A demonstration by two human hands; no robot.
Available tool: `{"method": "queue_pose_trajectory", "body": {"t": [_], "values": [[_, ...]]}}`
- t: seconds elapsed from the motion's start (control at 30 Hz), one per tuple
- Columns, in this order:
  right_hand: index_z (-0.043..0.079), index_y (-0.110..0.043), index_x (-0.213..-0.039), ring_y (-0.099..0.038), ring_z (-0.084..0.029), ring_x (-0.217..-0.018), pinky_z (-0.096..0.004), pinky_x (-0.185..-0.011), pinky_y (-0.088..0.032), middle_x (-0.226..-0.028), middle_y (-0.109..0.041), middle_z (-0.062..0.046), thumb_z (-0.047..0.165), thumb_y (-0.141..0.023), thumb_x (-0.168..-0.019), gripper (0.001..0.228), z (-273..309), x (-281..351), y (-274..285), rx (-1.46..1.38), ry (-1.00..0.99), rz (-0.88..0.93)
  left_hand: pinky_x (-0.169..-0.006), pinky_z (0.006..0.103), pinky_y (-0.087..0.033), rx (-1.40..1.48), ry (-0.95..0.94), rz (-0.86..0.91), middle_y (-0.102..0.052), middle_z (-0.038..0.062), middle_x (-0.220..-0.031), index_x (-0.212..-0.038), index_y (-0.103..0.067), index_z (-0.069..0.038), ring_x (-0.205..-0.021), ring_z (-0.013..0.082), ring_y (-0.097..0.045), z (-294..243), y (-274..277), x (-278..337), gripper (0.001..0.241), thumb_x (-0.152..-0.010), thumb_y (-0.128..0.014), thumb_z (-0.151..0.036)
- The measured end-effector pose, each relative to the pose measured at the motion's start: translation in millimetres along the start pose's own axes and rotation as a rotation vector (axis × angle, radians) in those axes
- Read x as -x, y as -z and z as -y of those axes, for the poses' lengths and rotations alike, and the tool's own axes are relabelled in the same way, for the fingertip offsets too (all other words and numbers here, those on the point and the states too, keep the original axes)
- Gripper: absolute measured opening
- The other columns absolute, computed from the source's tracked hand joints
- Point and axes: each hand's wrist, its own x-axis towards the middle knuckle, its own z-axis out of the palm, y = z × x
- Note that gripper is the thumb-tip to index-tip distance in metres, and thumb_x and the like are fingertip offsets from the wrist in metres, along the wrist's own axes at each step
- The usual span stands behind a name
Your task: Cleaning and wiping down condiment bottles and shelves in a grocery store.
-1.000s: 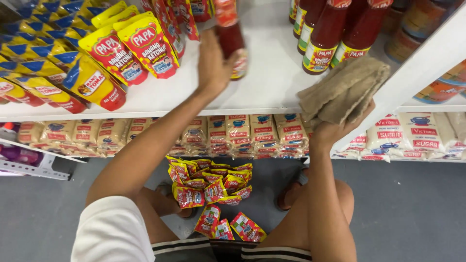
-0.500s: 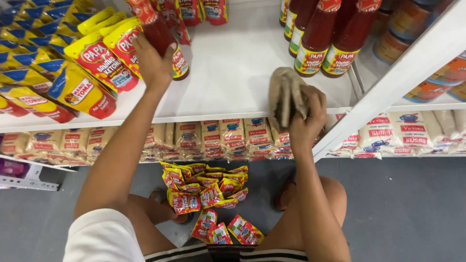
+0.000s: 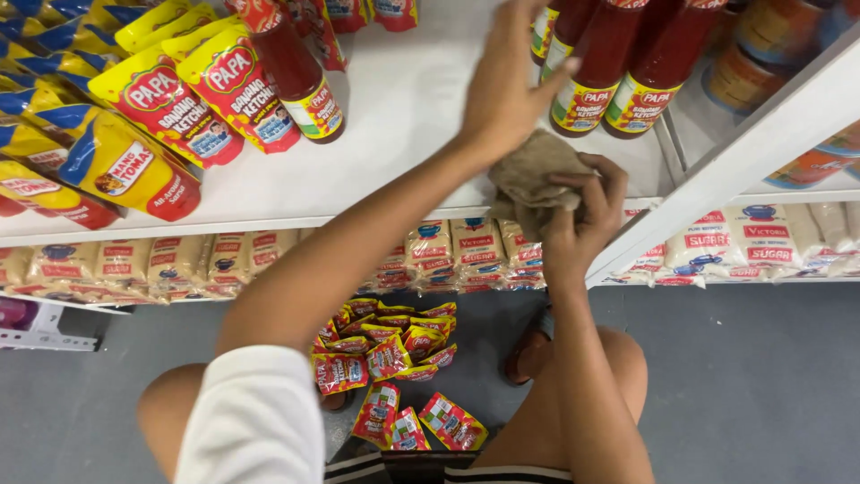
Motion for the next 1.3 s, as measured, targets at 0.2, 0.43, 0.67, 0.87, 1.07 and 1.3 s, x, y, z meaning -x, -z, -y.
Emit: {"method": "queue_pose_trajectory", "body": {"t": [0.2, 0.43, 0.67, 0.87, 1.07, 1.3], "values": [[-0.005, -0.068, -0.097, -0.053, -0.034, -0.118, -0.042, -0.102, -0.044, -0.129, -0.052, -0.018, 0.004, -0.051, -0.084, 0.024, -2.7, -1.3, -0.6, 0.003, -0.036, 0.103, -0.078, 0.0523, -0.062, -0.143, 0.231, 0.035, -0.061, 0.017, -0.132, -0.143, -0.036, -0.013, -0.107, 0.0415, -0.071, 10.9, -111.0, -19.4, 0.095, -0.072, -0.09, -0.048], [-0.004, -0.07, -0.1, -0.054, -0.035, -0.115, -0.04, -0.1, -0.044, -0.126, -0.053, -0.02, 0.002, -0.052, -0.078, 0.029, -9.3, -3.4, 0.9, 0.014, -0.039, 0.11, -0.074, 0.0519, -0.064, -0.176, 0.125, 0.039, -0.055, 0.019, -0.132, -0.144, -0.031, -0.008, -0.101, 0.042, -0.073, 19.2, -85.1, -6.2, 0.092, -0.076, -0.091, -0.025], [-0.004, -0.07, -0.099, -0.053, -0.029, -0.112, -0.034, -0.087, -0.044, -0.126, -0.051, -0.016, -0.003, -0.051, -0.085, 0.024, -5.0, -0.6, -0.8, -0.043, -0.047, 0.106, -0.093, 0.0449, -0.061, -0.215, 0.051, 0.056, -0.055, 0.017, -0.128, -0.145, -0.034, -0.003, -0.106, 0.0317, -0.069, 47.0, 32.6, 29.5, 0.09, -0.09, -0.082, -0.055], [-0.003, -0.071, -0.1, -0.052, -0.024, -0.102, -0.031, -0.075, -0.042, -0.127, -0.052, -0.016, -0.005, -0.051, -0.085, 0.025, -8.3, 0.0, -0.6, -0.044, -0.08, 0.1, -0.096, 0.0504, -0.056, -0.369, 0.15, -0.035, -0.055, 0.019, -0.121, -0.136, -0.041, 0.001, -0.108, 0.0372, -0.064, 57.7, 147.7, 56.8, 0.082, -0.077, -0.095, -0.014], [-0.004, -0.07, -0.1, -0.053, -0.029, -0.113, -0.035, -0.084, -0.046, -0.127, -0.05, -0.018, -0.005, -0.048, -0.083, 0.028, -8.3, -0.8, -2.1, -0.061, -0.065, 0.109, -0.086, 0.0485, -0.066, -0.404, 0.273, -0.105, -0.057, 0.022, -0.121, -0.134, -0.041, 0.003, -0.101, 0.039, -0.071, 69.2, 220.0, 75.8, 0.079, -0.078, -0.095, -0.011], [-0.003, -0.071, -0.102, -0.051, -0.023, -0.102, -0.029, -0.074, -0.041, -0.128, -0.05, -0.016, -0.007, -0.048, -0.082, 0.031, -11.1, 0.5, -4.3, -0.048, -0.102, 0.115, -0.097, 0.0479, -0.054, -0.446, 0.29, -0.197, -0.055, 0.021, -0.123, -0.135, -0.04, 0.004, -0.11, 0.0387, -0.062, 96.9, 244.4, 84.9, 0.078, -0.081, -0.094, -0.008]]}}
